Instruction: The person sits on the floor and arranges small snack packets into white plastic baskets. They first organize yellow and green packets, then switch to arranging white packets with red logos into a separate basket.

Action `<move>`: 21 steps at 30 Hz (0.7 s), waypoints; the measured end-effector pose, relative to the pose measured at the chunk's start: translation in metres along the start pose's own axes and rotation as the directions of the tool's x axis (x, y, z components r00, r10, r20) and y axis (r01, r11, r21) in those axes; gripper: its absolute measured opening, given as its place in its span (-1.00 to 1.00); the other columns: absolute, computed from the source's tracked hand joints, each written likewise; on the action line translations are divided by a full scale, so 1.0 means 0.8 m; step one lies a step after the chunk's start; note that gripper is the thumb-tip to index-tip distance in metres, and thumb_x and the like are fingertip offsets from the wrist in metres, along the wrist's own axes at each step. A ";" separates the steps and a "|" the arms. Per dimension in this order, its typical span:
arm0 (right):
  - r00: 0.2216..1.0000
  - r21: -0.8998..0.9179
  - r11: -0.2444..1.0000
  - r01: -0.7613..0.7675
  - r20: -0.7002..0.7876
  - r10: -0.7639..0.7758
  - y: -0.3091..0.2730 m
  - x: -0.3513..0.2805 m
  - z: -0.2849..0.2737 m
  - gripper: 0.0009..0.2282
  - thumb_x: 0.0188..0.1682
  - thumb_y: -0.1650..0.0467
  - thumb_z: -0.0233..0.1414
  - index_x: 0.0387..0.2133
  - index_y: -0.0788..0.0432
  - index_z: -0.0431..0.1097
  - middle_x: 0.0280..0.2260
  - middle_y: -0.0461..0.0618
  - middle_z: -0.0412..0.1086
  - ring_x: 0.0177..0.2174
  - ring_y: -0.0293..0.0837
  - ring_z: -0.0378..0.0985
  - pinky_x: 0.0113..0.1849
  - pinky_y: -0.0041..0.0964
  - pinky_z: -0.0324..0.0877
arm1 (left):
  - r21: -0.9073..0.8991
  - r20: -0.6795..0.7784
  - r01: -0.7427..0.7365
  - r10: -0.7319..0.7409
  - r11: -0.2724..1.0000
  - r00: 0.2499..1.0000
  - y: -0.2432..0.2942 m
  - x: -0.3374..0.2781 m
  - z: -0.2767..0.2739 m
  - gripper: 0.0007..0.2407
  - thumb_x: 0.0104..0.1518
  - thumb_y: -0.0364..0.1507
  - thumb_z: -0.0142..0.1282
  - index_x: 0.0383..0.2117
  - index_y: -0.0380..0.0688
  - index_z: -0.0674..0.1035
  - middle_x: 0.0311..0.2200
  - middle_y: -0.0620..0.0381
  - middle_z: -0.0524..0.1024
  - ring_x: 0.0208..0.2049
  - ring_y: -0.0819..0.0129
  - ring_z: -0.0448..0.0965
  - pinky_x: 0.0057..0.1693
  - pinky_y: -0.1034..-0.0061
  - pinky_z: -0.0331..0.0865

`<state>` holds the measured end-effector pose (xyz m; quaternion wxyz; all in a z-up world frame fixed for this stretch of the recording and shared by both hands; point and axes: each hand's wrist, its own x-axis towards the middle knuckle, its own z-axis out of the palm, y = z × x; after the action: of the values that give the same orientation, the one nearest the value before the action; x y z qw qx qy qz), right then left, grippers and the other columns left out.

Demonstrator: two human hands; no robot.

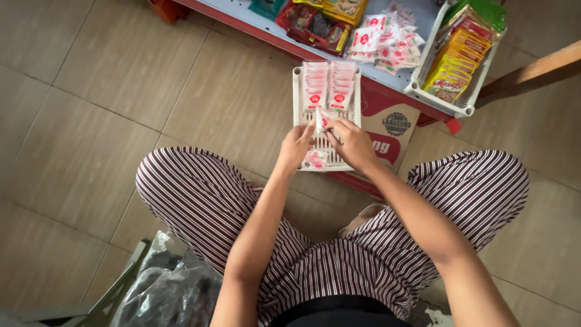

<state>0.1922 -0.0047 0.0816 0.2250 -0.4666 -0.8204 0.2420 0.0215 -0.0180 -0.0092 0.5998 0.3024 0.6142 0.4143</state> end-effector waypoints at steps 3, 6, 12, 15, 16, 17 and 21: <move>0.977 0.049 0.981 0.186 -0.115 -0.180 -0.033 -0.007 -0.027 -0.81 0.00 0.41 0.20 -0.15 0.18 0.46 -0.02 0.04 0.47 -0.02 0.06 0.55 -0.03 -0.12 0.48 | -0.402 0.201 -0.140 0.236 0.905 0.951 0.013 -0.006 0.007 -0.71 0.35 -0.37 0.09 -0.09 -0.49 0.56 -0.19 0.01 0.61 -0.20 0.46 0.64 -0.03 0.52 0.58; 0.939 0.039 0.972 0.230 -0.272 -0.212 -0.049 -0.004 -0.053 -0.76 -0.05 0.40 0.29 -0.16 0.19 0.48 0.04 0.07 0.42 0.04 0.01 0.50 0.03 -0.12 0.44 | -0.456 0.168 -0.234 0.341 0.859 0.925 0.038 -0.023 0.007 -0.75 0.27 -0.44 0.15 -0.03 -0.39 0.57 -0.18 0.12 0.62 -0.21 0.56 0.61 -0.07 0.61 0.53; 0.977 0.688 0.716 -0.115 -0.052 0.207 -0.017 0.004 -0.076 -0.69 -0.07 0.38 0.27 -0.09 0.21 0.45 -0.16 -0.08 0.44 -0.23 -0.29 0.52 -0.16 -0.40 0.48 | -0.299 0.165 -0.322 0.381 0.898 0.910 0.087 -0.058 0.008 -0.75 0.25 -0.45 0.21 -0.05 -0.40 0.60 -0.23 0.14 0.63 -0.25 0.56 0.61 -0.10 0.59 0.51; 0.946 0.730 0.622 -0.284 0.109 0.305 0.014 0.001 -0.061 -0.80 -0.04 0.38 0.25 -0.19 0.20 0.53 -0.30 -0.14 0.54 -0.34 -0.36 0.53 -0.23 -0.47 0.46 | -0.270 0.198 -0.307 0.365 0.913 0.910 0.097 -0.064 0.014 -0.74 0.20 -0.47 0.26 -0.04 -0.37 0.58 -0.24 0.12 0.65 -0.24 0.53 0.64 -0.09 0.58 0.53; 0.936 0.703 0.638 -0.313 0.116 0.331 0.023 0.000 -0.055 -0.81 -0.03 0.38 0.24 -0.21 0.22 0.55 -0.32 -0.15 0.56 -0.36 -0.37 0.51 -0.26 -0.48 0.43 | -0.255 0.224 -0.329 0.387 0.909 0.895 0.098 -0.065 0.014 -0.71 0.16 -0.49 0.27 -0.03 -0.36 0.57 -0.23 0.12 0.65 -0.23 0.53 0.64 -0.08 0.58 0.53; 0.934 0.748 0.590 -0.304 0.112 0.339 0.031 0.001 -0.051 -0.82 0.00 0.39 0.25 -0.21 0.24 0.54 -0.34 -0.14 0.53 -0.37 -0.36 0.49 -0.26 -0.47 0.42 | -0.242 0.248 -0.353 0.410 0.904 0.878 0.099 -0.065 0.013 -0.69 0.12 -0.51 0.29 -0.01 -0.34 0.55 -0.23 0.11 0.65 -0.22 0.53 0.64 -0.07 0.58 0.54; 0.926 0.869 0.415 -0.270 0.117 0.358 0.049 0.006 -0.042 -0.84 0.04 0.44 0.26 -0.20 0.27 0.51 -0.34 -0.12 0.52 -0.33 -0.34 0.50 -0.20 -0.45 0.44 | -0.168 0.279 -0.380 0.413 0.910 0.867 0.094 -0.062 0.008 -0.69 0.09 -0.55 0.32 -0.04 -0.37 0.58 -0.22 0.09 0.67 -0.20 0.50 0.66 -0.02 0.58 0.55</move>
<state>0.2357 0.0234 0.0848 0.4161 -0.4418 -0.4691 0.6416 0.0231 -0.0247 0.0806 0.6054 0.4502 0.4146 0.5088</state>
